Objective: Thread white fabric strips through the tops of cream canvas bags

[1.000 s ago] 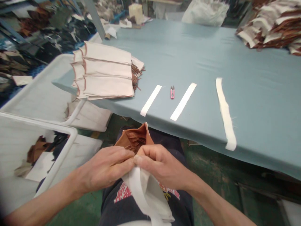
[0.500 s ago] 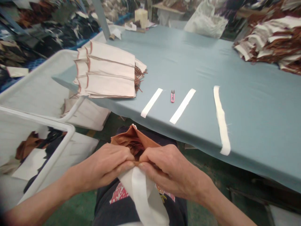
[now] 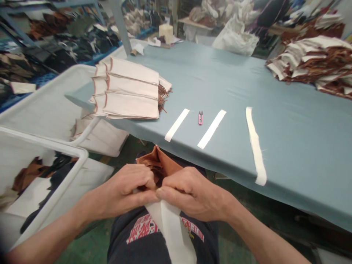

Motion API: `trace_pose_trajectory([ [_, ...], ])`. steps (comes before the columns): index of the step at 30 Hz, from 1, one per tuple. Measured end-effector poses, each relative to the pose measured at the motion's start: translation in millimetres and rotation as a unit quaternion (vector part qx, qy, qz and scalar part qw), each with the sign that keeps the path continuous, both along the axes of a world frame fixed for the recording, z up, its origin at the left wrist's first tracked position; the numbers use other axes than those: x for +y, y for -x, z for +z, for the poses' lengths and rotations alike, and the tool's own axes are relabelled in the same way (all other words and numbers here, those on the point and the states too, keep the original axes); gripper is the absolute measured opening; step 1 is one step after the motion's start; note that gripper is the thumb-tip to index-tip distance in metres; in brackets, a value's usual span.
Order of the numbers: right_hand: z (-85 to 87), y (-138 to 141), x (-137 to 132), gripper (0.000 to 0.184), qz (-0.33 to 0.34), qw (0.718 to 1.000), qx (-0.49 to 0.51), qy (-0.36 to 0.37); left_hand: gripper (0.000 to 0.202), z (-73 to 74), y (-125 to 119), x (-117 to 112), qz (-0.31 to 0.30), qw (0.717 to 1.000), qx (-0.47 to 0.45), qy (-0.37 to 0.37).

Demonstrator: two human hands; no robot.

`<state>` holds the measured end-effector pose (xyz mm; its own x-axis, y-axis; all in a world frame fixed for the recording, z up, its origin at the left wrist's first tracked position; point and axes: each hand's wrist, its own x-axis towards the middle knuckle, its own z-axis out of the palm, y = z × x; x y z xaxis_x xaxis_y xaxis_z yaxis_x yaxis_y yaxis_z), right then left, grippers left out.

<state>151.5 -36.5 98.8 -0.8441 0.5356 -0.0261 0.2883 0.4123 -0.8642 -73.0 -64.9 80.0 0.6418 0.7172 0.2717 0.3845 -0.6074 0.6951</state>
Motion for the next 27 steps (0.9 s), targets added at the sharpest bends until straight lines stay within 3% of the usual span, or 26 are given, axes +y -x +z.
trace_pose_trajectory([
  [4,17.0,-11,-6,0.042,-0.025,0.993,0.003,-0.113,0.061,-14.7,5,12,0.007,0.991,-0.087,0.101],
  [7,23.8,-27,-8,0.037,-0.045,0.989,-0.007,-0.141,0.07,-18.7,5,19,-0.015,0.977,-0.14,0.158],
  [12,2.4,-56,-4,0.037,-0.147,0.969,-0.046,-0.191,0.071,-5.7,-3,24,-0.063,0.977,-0.133,0.157],
  [16,-19.6,-63,-4,0.038,-0.209,0.966,-0.062,-0.14,0.056,6.2,-11,29,-0.099,0.967,-0.108,0.209],
  [21,-28.2,-57,1,0.041,-0.204,0.975,-0.054,-0.076,0.016,15.2,-17,32,-0.119,0.965,-0.07,0.223],
  [27,-33.9,-55,10,0.044,-0.2,0.977,-0.058,-0.047,0.013,12.6,-21,33,-0.106,0.963,-0.063,0.242],
])
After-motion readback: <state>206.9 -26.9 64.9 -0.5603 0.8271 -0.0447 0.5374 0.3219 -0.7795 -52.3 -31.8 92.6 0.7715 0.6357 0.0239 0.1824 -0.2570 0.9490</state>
